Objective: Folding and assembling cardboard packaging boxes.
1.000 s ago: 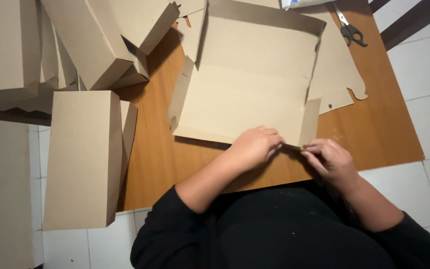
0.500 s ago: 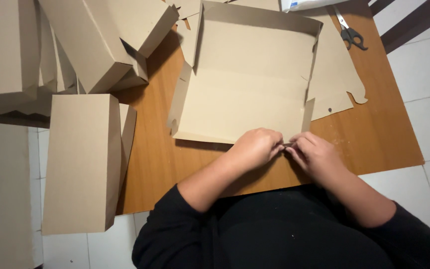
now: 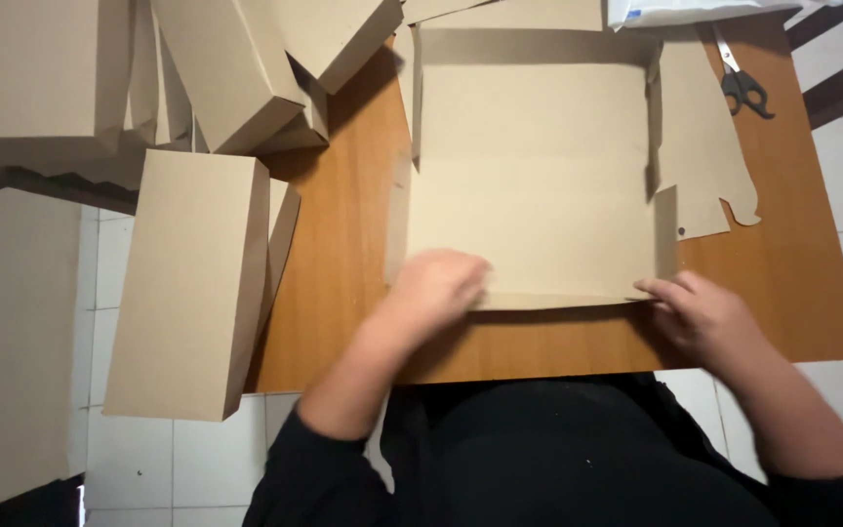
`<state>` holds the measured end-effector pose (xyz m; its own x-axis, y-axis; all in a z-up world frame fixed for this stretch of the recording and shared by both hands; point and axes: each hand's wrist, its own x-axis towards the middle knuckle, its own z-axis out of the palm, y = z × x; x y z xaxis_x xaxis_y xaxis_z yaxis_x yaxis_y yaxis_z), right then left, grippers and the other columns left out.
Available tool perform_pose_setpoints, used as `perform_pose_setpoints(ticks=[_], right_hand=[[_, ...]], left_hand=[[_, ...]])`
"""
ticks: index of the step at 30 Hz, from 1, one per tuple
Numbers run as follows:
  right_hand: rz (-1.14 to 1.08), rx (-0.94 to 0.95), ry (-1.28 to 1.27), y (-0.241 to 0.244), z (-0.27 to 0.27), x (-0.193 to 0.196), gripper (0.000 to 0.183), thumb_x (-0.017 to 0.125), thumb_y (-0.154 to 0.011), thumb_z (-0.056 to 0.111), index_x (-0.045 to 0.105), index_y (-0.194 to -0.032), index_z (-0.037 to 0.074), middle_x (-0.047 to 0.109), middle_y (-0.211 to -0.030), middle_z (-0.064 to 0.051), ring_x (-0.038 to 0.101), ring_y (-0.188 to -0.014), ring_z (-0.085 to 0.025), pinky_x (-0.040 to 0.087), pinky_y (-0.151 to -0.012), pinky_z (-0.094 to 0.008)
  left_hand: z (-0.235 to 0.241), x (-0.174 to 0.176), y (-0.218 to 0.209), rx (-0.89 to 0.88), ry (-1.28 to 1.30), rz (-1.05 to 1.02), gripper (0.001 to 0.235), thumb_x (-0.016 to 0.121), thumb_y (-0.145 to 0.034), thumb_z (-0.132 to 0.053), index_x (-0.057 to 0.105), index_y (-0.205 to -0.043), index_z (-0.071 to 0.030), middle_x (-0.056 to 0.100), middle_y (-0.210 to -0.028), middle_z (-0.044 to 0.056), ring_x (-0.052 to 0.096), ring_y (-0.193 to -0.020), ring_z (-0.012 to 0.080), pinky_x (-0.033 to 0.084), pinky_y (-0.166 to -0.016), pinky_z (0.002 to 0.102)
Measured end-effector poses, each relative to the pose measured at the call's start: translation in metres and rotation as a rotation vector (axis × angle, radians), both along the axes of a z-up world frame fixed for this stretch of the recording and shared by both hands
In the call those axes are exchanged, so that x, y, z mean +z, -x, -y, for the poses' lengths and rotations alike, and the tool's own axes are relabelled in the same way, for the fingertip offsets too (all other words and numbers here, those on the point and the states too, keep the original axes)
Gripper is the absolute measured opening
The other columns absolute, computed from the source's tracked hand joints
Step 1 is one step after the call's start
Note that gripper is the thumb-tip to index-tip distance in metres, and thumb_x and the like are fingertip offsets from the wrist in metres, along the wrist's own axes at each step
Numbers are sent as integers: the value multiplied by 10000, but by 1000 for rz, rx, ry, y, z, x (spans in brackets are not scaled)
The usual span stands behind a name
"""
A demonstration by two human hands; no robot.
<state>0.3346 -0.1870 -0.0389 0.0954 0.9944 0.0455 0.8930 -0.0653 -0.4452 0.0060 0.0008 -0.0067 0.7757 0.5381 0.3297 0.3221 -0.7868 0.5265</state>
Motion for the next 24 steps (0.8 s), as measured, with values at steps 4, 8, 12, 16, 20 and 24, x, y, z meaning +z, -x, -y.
perform_pose_setpoints(ticks=[4,8,12,16,20,24], right_hand=[[113,64,-35,-20,-1,5,190,772,-765,90,767,-941,161,657,-877,-76,661,-823,-271,552,-683,-371],[207,-9,-166,-36,-15,-20,150,749,-836,26,737,-902,160,687,-1023,-27,671,-1002,-245,577,-827,-360],[294,-68,-405,-10,-63,25,222,731,-869,-1,709,-1069,92,690,-1190,-97,653,-1061,-278,577,-888,-375],[368,-17,-515,3,-68,27,418,757,-762,51,703,-1177,47,694,-1247,-166,648,-1044,-343,565,-891,-446],[10,249,-370,34,-54,28,320,800,-825,187,722,-1119,88,698,-1097,-113,660,-933,-298,555,-809,-407],[-48,342,-398,58,-40,30,301,815,-769,222,735,-1014,66,694,-995,-102,643,-850,-291,545,-733,-399]], left_hand=[[-15,22,50,168,-57,-96,249,769,-864,-165,738,-1101,-96,751,-1133,101,698,-1071,284,529,-951,455],[-2,17,55,6,-224,-266,420,738,-700,-23,771,-1090,-177,703,-1333,24,573,-1361,245,331,-1226,472],[14,9,34,-163,-104,-184,231,783,-719,-120,739,-946,-112,698,-1209,36,590,-1262,262,298,-1214,510],[18,-14,4,-119,-202,-108,125,779,-777,-153,683,-837,-101,688,-1071,46,619,-1070,254,405,-1099,502],[14,-34,-30,-79,-163,-41,154,763,-829,-197,653,-808,-92,631,-937,73,602,-913,289,481,-830,445],[11,-27,-55,-40,-94,-83,244,758,-849,-288,653,-735,-100,616,-815,81,614,-796,302,471,-701,455]])
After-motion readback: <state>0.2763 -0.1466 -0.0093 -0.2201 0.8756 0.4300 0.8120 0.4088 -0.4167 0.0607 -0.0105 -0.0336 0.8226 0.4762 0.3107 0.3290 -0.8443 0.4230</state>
